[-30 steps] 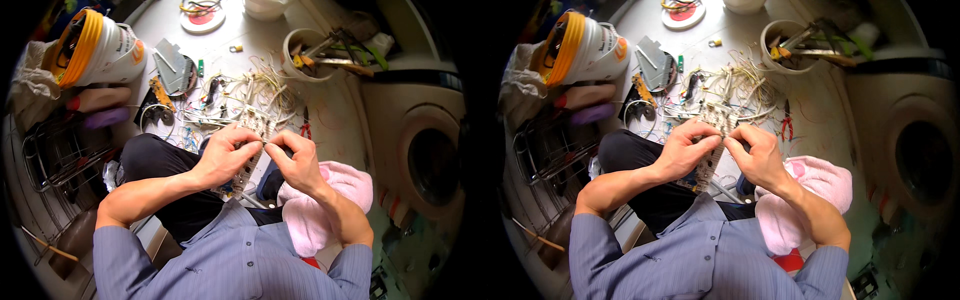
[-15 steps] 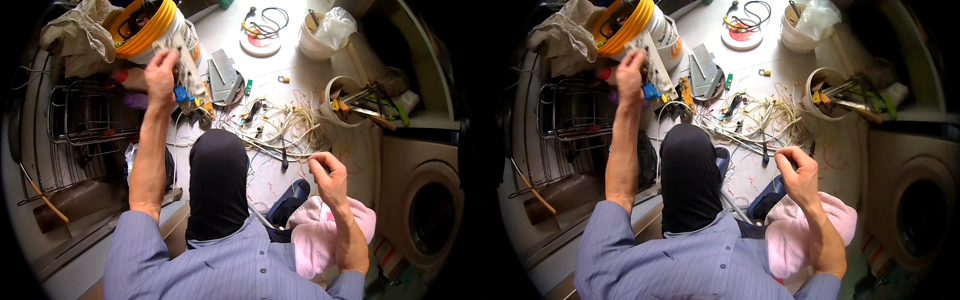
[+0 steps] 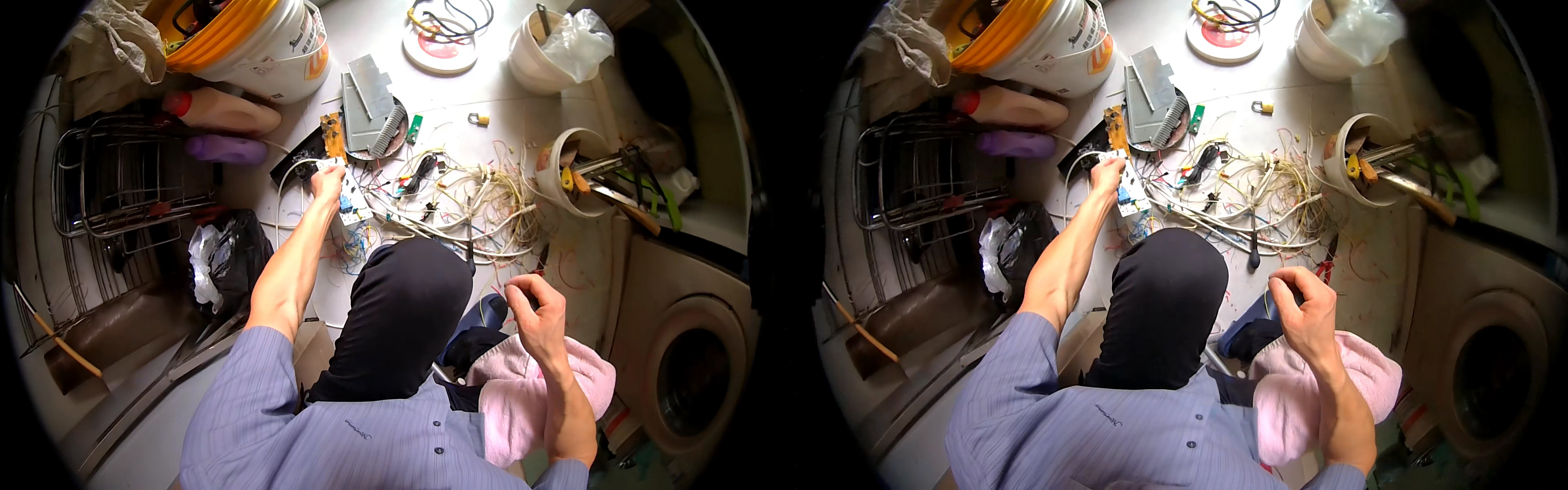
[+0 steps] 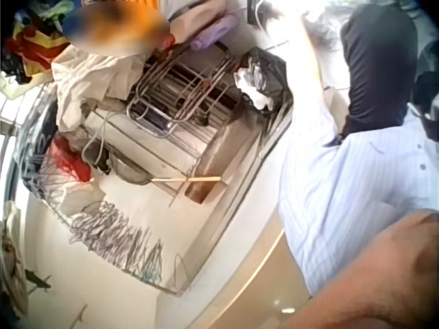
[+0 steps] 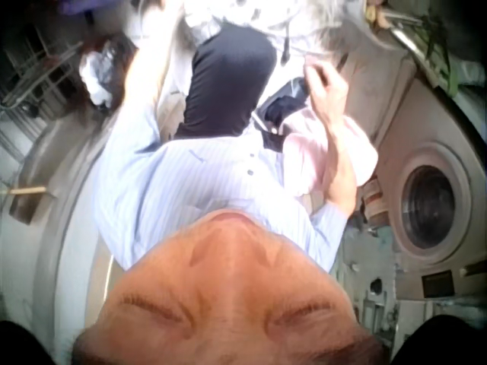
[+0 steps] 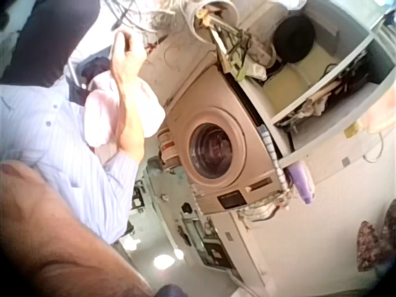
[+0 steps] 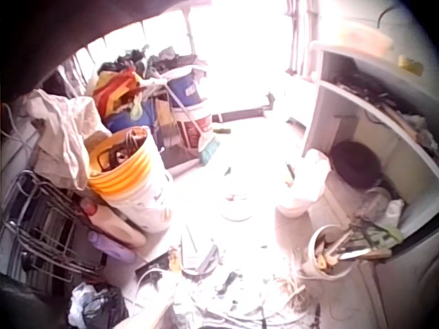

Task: The person disassembles an electronic circuit board by removing screws with a screwdriver and prying components apart by hand while sitting on the floor.

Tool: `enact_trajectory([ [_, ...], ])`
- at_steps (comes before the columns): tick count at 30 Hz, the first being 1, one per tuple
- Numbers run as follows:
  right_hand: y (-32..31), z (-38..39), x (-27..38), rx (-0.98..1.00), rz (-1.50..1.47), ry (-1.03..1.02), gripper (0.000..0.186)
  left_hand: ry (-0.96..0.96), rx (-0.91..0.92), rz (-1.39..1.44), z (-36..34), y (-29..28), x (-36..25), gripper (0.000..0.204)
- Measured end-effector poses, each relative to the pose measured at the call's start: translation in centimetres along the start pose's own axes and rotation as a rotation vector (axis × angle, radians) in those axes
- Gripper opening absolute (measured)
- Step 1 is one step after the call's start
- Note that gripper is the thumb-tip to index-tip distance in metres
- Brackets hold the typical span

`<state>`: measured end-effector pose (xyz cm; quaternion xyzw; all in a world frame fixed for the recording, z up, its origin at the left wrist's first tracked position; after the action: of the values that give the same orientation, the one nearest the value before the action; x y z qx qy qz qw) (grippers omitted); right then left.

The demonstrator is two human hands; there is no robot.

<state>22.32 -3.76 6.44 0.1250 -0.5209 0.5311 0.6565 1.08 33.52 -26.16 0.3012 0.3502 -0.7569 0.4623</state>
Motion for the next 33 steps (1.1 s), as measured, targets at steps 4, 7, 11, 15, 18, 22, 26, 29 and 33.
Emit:
enact_trajectory([
  [4,0.3,-0.5,-0.1,0.001,0.020,-0.013,0.008,0.006,-0.028,-0.095,-0.1,1.6,-2.6,0.027],
  [7,0.4,-0.7,0.2,0.020,0.019,-0.012,0.007,0.002,-0.041,-0.102,-0.8,1.6,-2.4,0.025],
  [11,0.2,-0.6,0.5,0.040,0.045,-0.051,0.008,0.043,0.106,0.029,0.2,1.0,-3.2,0.023],
  [15,0.0,-0.4,0.9,0.026,0.048,-0.107,0.009,0.229,0.310,0.156,3.4,0.8,-7.1,0.023],
  [18,-0.1,-0.3,1.6,-0.018,0.054,-0.206,0.010,0.296,0.440,0.229,7.9,1.4,-13.4,0.022],
  [22,-0.7,-0.1,1.9,-0.036,0.003,-0.235,0.013,0.436,0.674,0.235,12.3,3.1,-20.8,0.022],
  [26,-1.8,0.4,2.7,-0.080,0.010,-0.282,0.015,0.491,0.877,0.345,18.1,5.9,-27.3,0.021],
  [29,-2.3,0.8,3.3,-0.077,-0.062,-0.318,0.016,0.518,0.976,0.312,23.0,7.2,-31.4,0.022],
  [33,-3.6,1.2,3.3,-0.079,-0.246,-0.249,0.023,0.370,1.134,0.158,28.0,9.4,-33.2,0.025],
])
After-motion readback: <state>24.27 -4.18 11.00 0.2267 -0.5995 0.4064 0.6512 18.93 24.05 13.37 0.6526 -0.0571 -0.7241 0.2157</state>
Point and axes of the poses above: each hand's wrist, its own z-axis away from the middle knuckle, its own y-axis out of the palm, x = y × z, the point moved 1 cm from there along -z, towards the middle knuckle, and after that the axes turned 5 degrees about x, right-handed, at the moved point
